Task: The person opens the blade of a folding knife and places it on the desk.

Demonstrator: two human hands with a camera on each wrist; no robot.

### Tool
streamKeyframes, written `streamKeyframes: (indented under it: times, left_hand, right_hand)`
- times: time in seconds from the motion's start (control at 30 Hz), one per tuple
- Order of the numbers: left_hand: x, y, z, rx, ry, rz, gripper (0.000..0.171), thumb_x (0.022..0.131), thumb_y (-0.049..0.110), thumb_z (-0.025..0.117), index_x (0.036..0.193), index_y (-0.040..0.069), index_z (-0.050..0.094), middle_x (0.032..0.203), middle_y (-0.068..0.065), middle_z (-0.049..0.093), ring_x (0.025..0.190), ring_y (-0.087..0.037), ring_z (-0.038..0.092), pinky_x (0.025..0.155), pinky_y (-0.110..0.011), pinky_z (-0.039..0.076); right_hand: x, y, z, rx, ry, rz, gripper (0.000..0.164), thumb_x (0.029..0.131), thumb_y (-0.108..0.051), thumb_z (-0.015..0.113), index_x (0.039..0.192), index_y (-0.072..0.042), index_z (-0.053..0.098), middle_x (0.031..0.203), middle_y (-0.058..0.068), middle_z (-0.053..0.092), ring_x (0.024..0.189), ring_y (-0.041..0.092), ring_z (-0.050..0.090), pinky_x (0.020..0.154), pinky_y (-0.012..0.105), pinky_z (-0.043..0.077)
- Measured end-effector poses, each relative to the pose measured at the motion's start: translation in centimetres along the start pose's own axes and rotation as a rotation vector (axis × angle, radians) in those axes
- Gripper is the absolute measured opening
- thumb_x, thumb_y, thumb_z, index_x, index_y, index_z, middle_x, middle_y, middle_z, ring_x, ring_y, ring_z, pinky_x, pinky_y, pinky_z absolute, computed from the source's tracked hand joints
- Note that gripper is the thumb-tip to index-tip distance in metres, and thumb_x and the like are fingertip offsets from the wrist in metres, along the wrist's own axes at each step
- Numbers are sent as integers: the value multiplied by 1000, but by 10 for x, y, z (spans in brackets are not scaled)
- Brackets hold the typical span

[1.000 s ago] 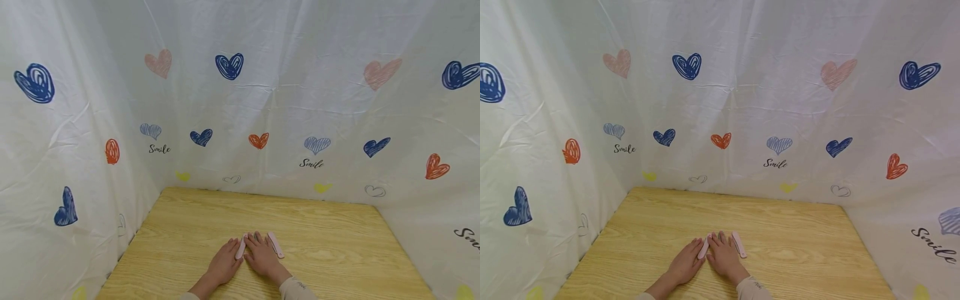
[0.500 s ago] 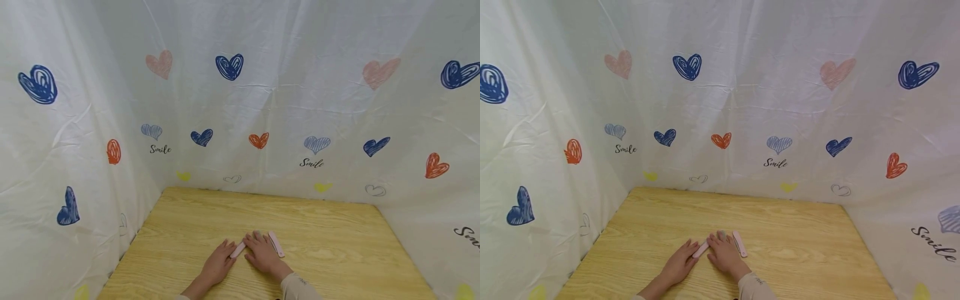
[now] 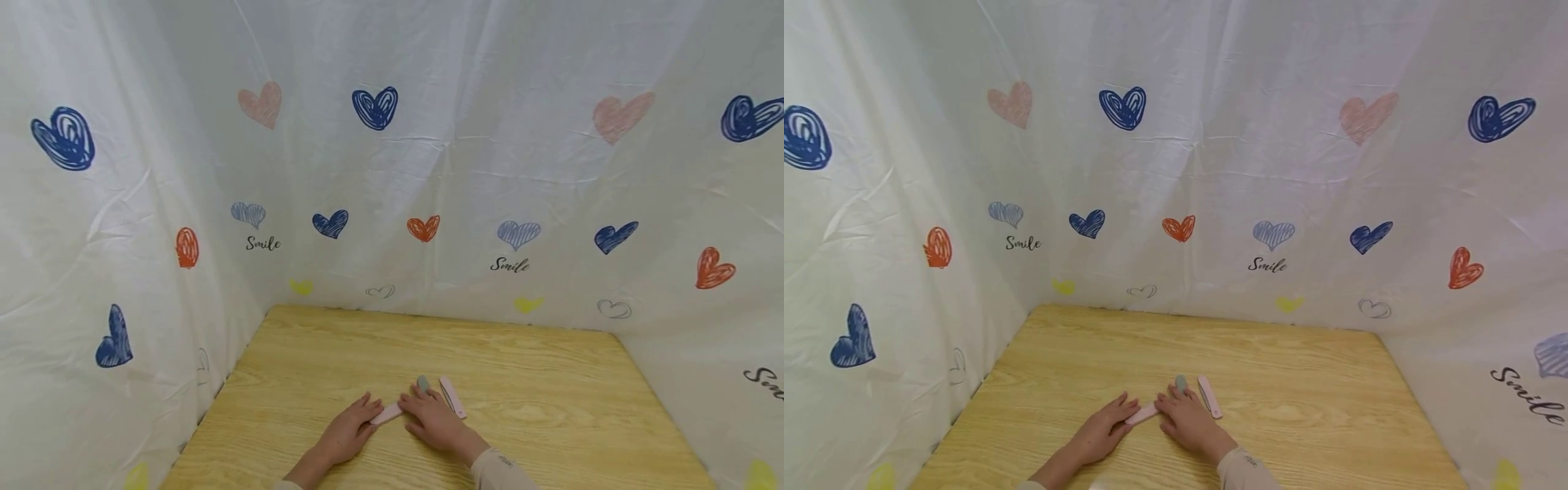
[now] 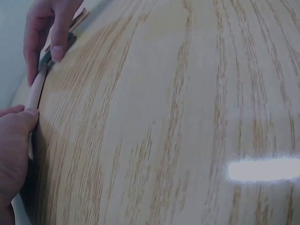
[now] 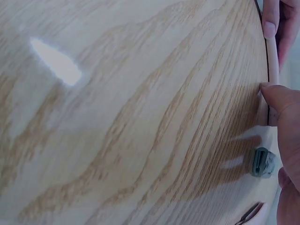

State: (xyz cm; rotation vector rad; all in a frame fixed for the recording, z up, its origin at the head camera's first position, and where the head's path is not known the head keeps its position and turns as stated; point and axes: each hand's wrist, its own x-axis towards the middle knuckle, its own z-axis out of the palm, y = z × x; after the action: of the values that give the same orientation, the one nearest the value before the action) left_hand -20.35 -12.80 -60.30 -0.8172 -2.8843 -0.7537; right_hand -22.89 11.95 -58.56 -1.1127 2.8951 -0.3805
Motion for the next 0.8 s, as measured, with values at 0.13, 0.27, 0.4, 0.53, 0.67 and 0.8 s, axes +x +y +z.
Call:
streamKeyframes:
  times: [0.13, 0.27, 0.4, 0.53, 0.67, 0.8]
  left_hand:
    - [-1, -1, -4, -4, -29, 33, 38, 98, 23, 56, 134, 12, 59, 142, -2, 55, 136, -31, 45, 108, -51, 43]
    - [-1, -1, -8, -17, -69, 54, 37, 99, 24, 54, 134, 13, 58, 143, -3, 54, 137, -31, 44, 108, -51, 42]
    - [-2, -2, -9, -30, -88, 66, 34, 98, 26, 56, 130, 18, 61, 144, -5, 53, 137, -30, 43, 109, -49, 43]
    - [-3, 0, -7, -43, -46, 111, 28, 95, 29, 61, 121, 18, 66, 137, -5, 59, 132, -30, 49, 105, -46, 47]
    - [-2, 3, -3, -39, 16, 154, 22, 93, 29, 65, 111, 18, 68, 128, -1, 64, 124, -25, 56, 100, -41, 51]
    - [-1, 7, -1, -34, 48, 142, 16, 91, 32, 67, 103, 21, 67, 123, 2, 65, 119, -20, 58, 98, -37, 52]
  right_hand:
    - [-5, 3, 0, 18, -6, -33, 45, 97, -32, 57, 139, -18, 53, 145, 1, 52, 139, 31, 41, 111, 55, 36]
    - [-11, 4, 4, 5, 43, -92, 41, 97, -32, 58, 135, -18, 57, 139, -1, 58, 134, 28, 48, 106, 53, 42]
    - [-15, 2, 9, 2, 133, -165, 31, 95, -29, 61, 123, -16, 65, 123, -3, 67, 119, 20, 58, 97, 42, 51]
    - [-16, -2, 10, 51, 197, -216, 17, 93, -23, 65, 108, -17, 68, 105, -7, 68, 100, 10, 61, 84, 24, 54]
    - [-17, -6, 8, 102, 193, -205, 12, 91, -18, 67, 102, -15, 69, 96, -7, 65, 88, 3, 57, 73, 13, 50]
    - [-18, -8, 5, 176, 137, -136, 13, 89, -14, 69, 102, -13, 70, 92, -6, 61, 82, -1, 51, 69, 10, 46]
